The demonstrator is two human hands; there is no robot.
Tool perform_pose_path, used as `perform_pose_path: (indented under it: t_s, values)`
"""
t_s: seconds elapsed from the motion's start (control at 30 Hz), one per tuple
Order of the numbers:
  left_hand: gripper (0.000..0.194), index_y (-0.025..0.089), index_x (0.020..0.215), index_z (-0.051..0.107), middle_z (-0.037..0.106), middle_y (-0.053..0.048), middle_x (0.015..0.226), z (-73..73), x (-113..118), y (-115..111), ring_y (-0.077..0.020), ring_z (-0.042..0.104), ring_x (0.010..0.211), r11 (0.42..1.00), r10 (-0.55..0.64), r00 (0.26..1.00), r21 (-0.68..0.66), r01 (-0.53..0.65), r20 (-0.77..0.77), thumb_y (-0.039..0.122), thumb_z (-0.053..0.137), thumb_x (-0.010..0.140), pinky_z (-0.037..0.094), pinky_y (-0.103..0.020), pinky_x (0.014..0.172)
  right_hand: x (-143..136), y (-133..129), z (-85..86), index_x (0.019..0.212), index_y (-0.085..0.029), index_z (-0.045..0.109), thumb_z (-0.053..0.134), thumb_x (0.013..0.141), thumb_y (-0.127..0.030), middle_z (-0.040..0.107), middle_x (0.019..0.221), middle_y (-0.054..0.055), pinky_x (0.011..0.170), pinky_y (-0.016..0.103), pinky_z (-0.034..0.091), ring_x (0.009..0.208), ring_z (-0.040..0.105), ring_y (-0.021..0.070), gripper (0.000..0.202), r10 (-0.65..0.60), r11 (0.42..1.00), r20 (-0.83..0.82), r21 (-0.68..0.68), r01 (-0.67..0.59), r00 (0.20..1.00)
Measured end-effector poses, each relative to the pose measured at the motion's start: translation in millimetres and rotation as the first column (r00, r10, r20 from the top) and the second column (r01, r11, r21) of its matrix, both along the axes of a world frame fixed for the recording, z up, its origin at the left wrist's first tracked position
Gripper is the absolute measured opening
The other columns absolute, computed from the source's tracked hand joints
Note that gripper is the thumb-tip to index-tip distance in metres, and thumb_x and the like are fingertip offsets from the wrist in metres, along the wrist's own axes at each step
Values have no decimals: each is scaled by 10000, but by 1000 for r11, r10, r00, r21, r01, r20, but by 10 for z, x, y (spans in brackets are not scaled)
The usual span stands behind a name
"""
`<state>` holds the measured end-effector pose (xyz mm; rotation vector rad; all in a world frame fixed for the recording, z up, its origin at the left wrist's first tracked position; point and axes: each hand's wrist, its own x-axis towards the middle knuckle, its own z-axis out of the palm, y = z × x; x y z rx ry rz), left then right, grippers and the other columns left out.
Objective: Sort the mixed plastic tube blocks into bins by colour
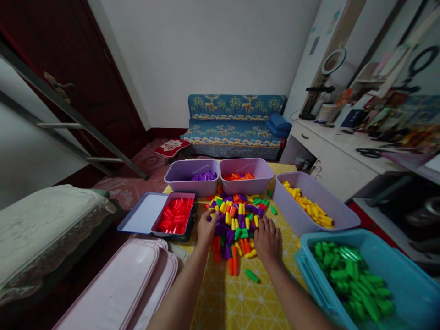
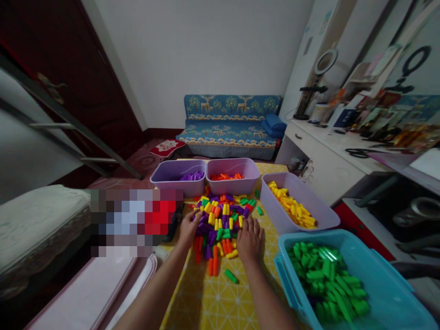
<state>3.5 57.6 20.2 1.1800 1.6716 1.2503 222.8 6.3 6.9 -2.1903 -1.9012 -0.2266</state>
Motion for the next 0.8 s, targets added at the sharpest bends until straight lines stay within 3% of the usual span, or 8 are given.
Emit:
perform_pose_path:
  t_s: [0.13, 0.23, 0.3, 0.37, 0.43, 0.5, 0.63, 0.8]
  values:
    - [500, 147, 1219, 645, 635, -140, 1313, 40, 189, -71, -258, 568, 1253, 998, -31, 896, 65, 3, 443, 466, 601, 837, 421, -390, 1070, 10, -3, -19, 1355, -142, 528, 340, 940, -237, 438, 1504, 131, 1091, 478, 259, 1395, 329, 290, 466, 13, 1000, 3, 4, -13, 1000]
    - [503, 182, 1269, 625, 605, -116, 1363, 210, 337, -168, -252, 536, 1293, 986, -156, 864, 134, 104, 479, 461, 603, 851, 398, -394, 1097, 22, -6, -37, 1353, -140, 524, 348, 937, -223, 431, 1510, 126, 1092, 469, 261, 1401, 317, 285, 460, 25, 1000, 9, 14, -25, 1000]
    - [454, 195, 1253, 639, 629, -105, 1333, 289, 363, -239, -253, 551, 1275, 967, -231, 901, 188, 171, 368, 430, 585, 869, 402, -410, 1095, 30, -5, -45, 1347, -132, 525, 360, 933, -220, 422, 1516, 127, 1093, 465, 262, 1403, 314, 283, 454, 26, 1000, 7, 14, -26, 1000]
    - [384, 199, 1220, 658, 653, -98, 1292, 258, 305, -306, -248, 562, 1255, 951, -202, 965, 270, 152, 169, 340, 560, 877, 402, -419, 1099, 37, -1, -55, 1346, -129, 524, 368, 932, -222, 413, 1522, 129, 1092, 462, 265, 1401, 317, 284, 453, 28, 999, 1, 16, -28, 1000]
    - [370, 191, 1190, 668, 661, -99, 1260, 101, 177, -360, -237, 561, 1246, 932, -73, 996, 353, 85, -48, 203, 524, 850, 394, -415, 1109, 41, 8, -72, 1340, -134, 530, 372, 931, -224, 420, 1517, 128, 1087, 456, 270, 1399, 321, 285, 448, 31, 999, -6, 19, -31, 999]
    - [429, 174, 1178, 668, 666, -113, 1230, -123, 23, -388, -237, 590, 1202, 937, 29, 980, 347, 42, -197, 105, 489, 795, 434, -416, 1075, 42, 18, -90, 1334, -145, 539, 378, 927, -224, 430, 1511, 124, 1083, 454, 272, 1398, 320, 283, 445, 31, 999, -11, 21, -31, 999]
    - [341, 158, 1050, 711, 692, -132, 1161, -444, -169, -361, -265, 648, 1096, 959, 51, 955, 283, 35, -293, 112, 520, 771, 501, -445, 997, 38, 18, -92, 1336, -151, 541, 390, 918, -224, 432, 1509, 126, 1086, 464, 266, 1399, 312, 279, 451, 22, 1000, -12, 21, -22, 1000]
    - [317, 188, 1119, 694, 673, -127, 1224, -414, -93, -274, -281, 590, 1209, 967, -47, 913, 212, 144, -405, 217, 590, 821, 464, -462, 1048, 36, -8, -39, 1336, -136, 540, 367, 933, -231, 442, 1500, 131, 1085, 449, 275, 1393, 327, 281, 448, 34, 999, -7, 20, -34, 999]
